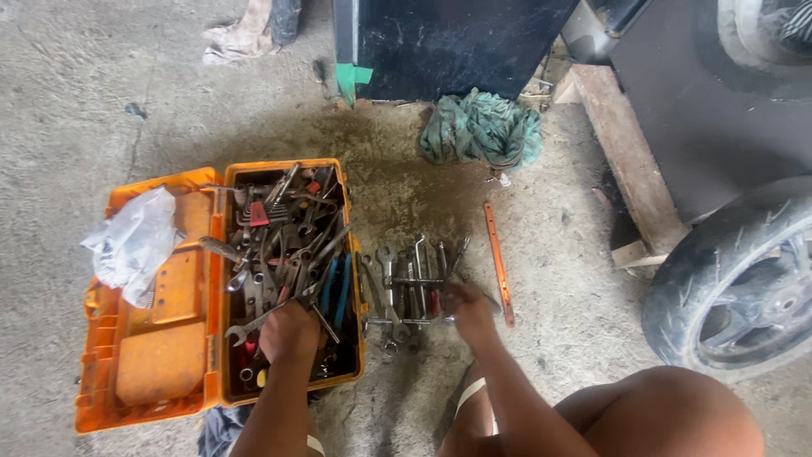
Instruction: The person sits on the floor and sorts various hand tools from an orange toolbox onto the concrete floor. They pick up wrenches, pliers, screwdrivers, and other metal tools one by one and place them in a growing pile beside the toolbox.
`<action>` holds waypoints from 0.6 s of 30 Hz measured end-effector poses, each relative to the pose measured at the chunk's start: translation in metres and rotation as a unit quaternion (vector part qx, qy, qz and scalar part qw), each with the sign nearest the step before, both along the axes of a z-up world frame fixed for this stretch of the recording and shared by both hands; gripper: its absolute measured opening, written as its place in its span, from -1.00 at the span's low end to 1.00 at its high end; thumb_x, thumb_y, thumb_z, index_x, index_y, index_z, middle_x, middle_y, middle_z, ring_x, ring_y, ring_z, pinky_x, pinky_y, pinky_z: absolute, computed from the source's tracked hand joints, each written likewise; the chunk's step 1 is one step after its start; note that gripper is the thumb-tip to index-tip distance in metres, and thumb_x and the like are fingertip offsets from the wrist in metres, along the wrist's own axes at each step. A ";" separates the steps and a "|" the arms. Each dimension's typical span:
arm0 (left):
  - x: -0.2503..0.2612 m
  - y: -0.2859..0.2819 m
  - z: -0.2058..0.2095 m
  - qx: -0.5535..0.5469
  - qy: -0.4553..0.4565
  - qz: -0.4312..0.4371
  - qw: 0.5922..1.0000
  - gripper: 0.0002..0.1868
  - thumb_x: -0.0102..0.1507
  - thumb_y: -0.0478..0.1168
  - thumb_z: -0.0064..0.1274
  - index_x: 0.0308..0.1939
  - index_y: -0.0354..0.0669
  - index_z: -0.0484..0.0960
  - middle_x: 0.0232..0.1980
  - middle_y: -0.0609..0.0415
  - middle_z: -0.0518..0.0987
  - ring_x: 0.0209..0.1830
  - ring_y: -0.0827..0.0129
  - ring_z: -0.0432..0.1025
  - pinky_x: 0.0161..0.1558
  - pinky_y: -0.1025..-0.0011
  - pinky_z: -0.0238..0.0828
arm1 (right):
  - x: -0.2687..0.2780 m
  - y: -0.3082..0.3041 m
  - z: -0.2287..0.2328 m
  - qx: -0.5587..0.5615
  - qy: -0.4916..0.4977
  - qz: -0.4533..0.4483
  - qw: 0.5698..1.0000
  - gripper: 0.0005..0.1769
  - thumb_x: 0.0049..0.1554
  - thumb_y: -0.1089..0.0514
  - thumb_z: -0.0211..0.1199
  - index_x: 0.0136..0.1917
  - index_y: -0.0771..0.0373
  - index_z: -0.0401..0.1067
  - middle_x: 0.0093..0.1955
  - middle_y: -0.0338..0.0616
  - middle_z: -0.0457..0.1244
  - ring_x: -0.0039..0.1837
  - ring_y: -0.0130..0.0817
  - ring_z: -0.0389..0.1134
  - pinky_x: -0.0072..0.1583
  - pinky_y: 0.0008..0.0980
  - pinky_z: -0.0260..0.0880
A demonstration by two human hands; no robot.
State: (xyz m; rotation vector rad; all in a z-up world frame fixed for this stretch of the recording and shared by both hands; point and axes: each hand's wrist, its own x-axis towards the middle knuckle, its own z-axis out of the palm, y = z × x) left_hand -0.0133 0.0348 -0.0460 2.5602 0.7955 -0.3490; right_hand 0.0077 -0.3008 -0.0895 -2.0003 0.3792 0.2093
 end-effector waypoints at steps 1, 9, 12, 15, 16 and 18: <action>0.001 -0.002 0.001 0.004 0.007 -0.005 1.000 -0.65 0.24 0.00 0.12 -0.13 -0.20 0.75 -0.09 -0.18 0.70 -0.02 -0.06 0.60 0.03 0.08 0.55 | -0.004 0.005 0.005 -0.006 0.018 0.009 1.000 -0.54 0.17 0.30 0.09 0.31 0.25 0.53 0.14 0.22 0.48 0.20 -0.03 0.47 0.22 -0.26 0.42; 0.016 -0.014 0.054 0.018 -0.085 -0.025 0.996 -0.65 0.41 -0.07 -0.12 0.05 -0.26 0.59 -0.33 -0.11 0.68 -0.42 0.15 0.66 -0.35 0.18 0.65 | -0.020 0.085 0.074 0.082 0.083 0.088 0.989 -0.52 0.22 0.07 0.16 0.38 0.21 0.40 0.27 0.04 0.41 0.22 -0.15 0.45 0.23 -0.24 0.44; 0.038 -0.029 0.071 -0.096 -0.016 -0.045 0.994 -0.66 0.36 -0.04 -0.06 -0.09 -0.26 0.64 -0.31 -0.09 0.68 -0.38 0.20 0.64 -0.35 0.25 0.64 | -0.013 0.109 0.093 0.157 0.011 0.162 0.974 -0.48 0.29 0.08 0.15 0.47 0.24 0.26 0.32 -0.03 0.35 0.27 -0.23 0.38 0.28 -0.27 0.38; 0.044 -0.057 0.073 -0.344 0.012 -0.034 0.938 -0.61 0.26 0.03 0.07 -0.10 -0.25 0.65 -0.19 -0.11 0.68 -0.29 0.25 0.63 -0.26 0.26 0.66 | -0.009 0.120 0.102 0.256 0.110 0.145 0.949 -0.59 0.32 0.07 0.09 0.39 0.22 0.32 0.10 -0.05 0.35 0.08 -0.33 0.41 0.16 -0.35 0.48; 0.042 -0.063 0.072 -0.422 0.005 -0.036 0.906 -0.61 0.24 0.03 0.07 -0.11 -0.25 0.66 -0.17 -0.09 0.70 -0.30 0.24 0.66 -0.24 0.24 0.71 | -0.006 0.120 0.102 0.295 0.177 0.118 0.932 -0.63 0.32 0.06 0.06 0.33 0.21 0.38 -0.01 -0.05 0.37 -0.04 -0.34 0.43 0.08 -0.38 0.54; 0.038 -0.060 0.064 -0.329 -0.003 -0.048 0.943 -0.60 0.25 0.08 0.13 -0.10 -0.18 0.70 -0.17 -0.04 0.69 -0.22 0.25 0.62 -0.13 0.20 0.60 | -0.007 0.110 0.094 0.198 0.209 0.101 0.952 -0.65 0.31 0.09 0.05 0.30 0.19 0.45 -0.10 0.01 0.33 -0.15 -0.29 0.31 -0.08 -0.31 0.35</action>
